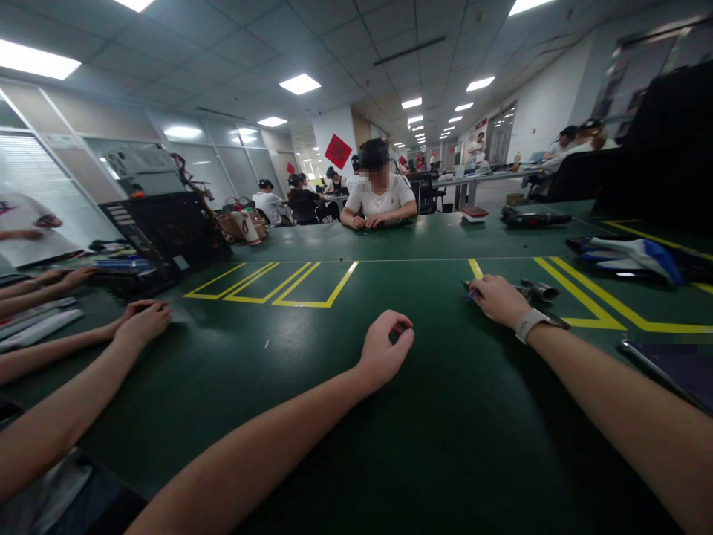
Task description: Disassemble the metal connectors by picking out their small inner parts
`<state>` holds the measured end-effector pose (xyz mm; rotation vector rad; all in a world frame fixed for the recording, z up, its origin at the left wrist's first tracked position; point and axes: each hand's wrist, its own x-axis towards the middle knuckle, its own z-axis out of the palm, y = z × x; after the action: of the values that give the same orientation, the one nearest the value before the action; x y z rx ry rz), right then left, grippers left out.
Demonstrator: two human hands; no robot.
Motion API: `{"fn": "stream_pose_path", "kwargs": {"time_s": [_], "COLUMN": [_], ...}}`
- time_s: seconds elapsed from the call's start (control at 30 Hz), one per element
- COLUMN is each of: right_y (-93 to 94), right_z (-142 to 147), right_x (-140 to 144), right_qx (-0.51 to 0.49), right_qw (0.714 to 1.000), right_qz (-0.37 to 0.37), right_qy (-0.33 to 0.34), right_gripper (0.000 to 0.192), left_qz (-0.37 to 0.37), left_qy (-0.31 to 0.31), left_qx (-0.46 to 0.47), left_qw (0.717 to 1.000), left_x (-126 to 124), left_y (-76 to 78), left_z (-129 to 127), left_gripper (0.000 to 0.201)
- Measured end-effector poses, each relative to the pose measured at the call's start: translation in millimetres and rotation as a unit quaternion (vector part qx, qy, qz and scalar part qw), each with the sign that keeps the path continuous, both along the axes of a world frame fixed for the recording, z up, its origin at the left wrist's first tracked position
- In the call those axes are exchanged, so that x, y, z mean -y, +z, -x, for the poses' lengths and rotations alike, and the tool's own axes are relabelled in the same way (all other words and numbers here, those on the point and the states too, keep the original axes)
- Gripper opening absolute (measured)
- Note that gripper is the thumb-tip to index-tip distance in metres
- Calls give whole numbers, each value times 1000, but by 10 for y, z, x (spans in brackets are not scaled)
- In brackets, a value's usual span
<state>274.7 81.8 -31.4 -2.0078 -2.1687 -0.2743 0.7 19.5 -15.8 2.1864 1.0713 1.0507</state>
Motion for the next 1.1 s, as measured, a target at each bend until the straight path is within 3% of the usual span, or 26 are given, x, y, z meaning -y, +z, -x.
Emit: {"fn": "stream_pose_path", "kwargs": {"time_s": [0.27, 0.57, 0.8, 1.1], "right_y": [-51, -123, -156, -133], "right_z": [24, 124, 241, 201], "right_x": [-8, 144, 274, 301], "right_qx": [-66, -187, -213, -237], "right_qw": [998, 979, 969, 967], "right_qz": [-9, -9, -14, -3], "right_qy": [6, 77, 123, 97], "right_gripper": [28, 15, 18, 17], "left_qz": [5, 7, 12, 22], "left_qy": [-3, -7, -4, -10], "left_qx": [-3, -13, -15, -24], "left_qw": [1000, 1000, 1000, 999], "left_x": [-7, 1, -7, -1], "left_y": [-2, 7, -11, -7], "left_z": [-14, -45, -40, -51], "left_gripper": [12, 12, 14, 13]}}
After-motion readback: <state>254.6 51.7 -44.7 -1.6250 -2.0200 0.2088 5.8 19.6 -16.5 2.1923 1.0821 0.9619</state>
